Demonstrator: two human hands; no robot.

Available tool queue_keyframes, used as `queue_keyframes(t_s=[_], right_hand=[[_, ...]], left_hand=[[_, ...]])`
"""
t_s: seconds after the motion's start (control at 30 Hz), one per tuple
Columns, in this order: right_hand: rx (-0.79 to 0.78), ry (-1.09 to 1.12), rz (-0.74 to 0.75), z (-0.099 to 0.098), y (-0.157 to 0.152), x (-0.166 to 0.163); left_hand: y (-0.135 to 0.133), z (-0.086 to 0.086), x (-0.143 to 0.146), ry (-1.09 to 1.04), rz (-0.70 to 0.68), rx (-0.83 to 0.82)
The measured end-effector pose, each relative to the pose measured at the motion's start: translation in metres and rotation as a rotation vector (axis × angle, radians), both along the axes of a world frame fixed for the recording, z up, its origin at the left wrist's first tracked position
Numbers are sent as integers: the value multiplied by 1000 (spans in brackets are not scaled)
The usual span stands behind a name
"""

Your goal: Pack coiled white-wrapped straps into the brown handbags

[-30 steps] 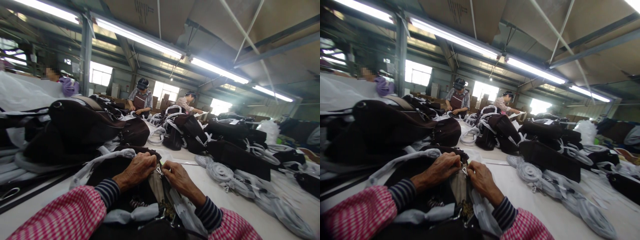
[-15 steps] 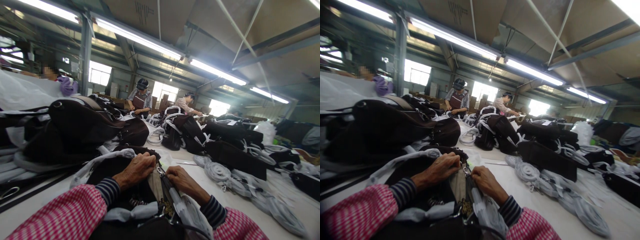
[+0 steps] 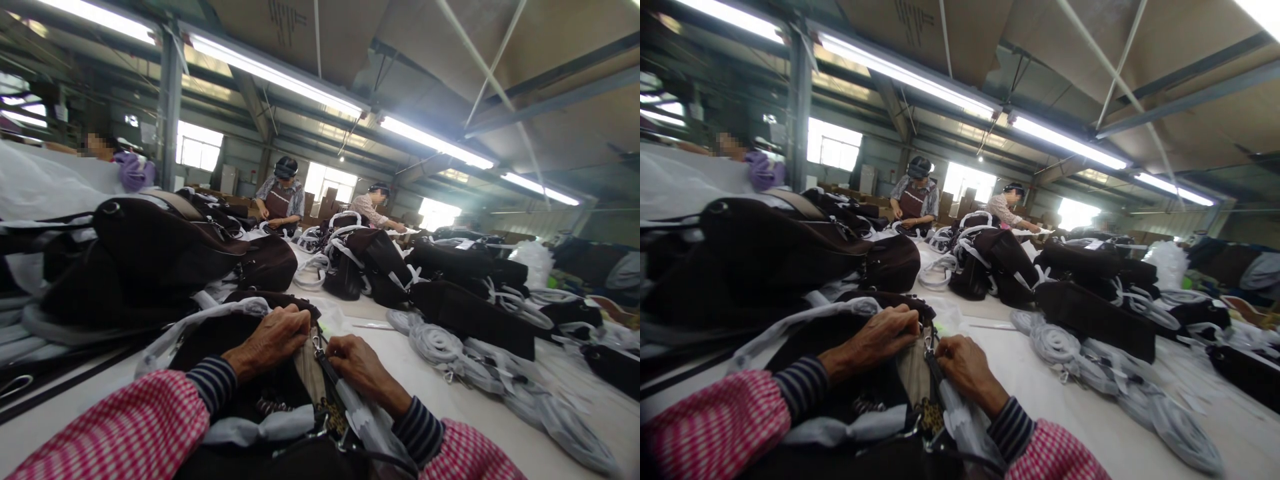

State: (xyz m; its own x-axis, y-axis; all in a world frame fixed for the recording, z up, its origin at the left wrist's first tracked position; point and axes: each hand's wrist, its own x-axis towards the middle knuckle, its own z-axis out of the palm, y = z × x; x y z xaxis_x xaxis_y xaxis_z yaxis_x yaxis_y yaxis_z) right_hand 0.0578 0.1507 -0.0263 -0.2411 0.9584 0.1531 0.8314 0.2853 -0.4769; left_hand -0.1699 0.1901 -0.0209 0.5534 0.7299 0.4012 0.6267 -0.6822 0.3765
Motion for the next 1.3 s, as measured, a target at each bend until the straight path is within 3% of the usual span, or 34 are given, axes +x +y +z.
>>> queue_keyframes(t_s=[0.17,0.37,0.53,0.67,0.87,1.07,1.3], right_hand=[[78,12,-34,3,-8,0],[383,-151,32,27,-18,-16],[350,-211,57,32,-18,-17],[236,-21,-70,38,-14,2],[306,414,-98,52,0,-1],[-10,848,75,25,14,-40],[-55,1035,41,10,20,-36]], left_hand=[[0,1,0,-19,2,-20],[-1,3,1,-34,5,-44],[-2,4,0,-55,-1,-61],[0,3,-1,-83,-12,-73],[-2,3,0,-172,-35,-112],[-11,9,3,-325,-102,-218],[-7,9,2,-518,-192,-400]])
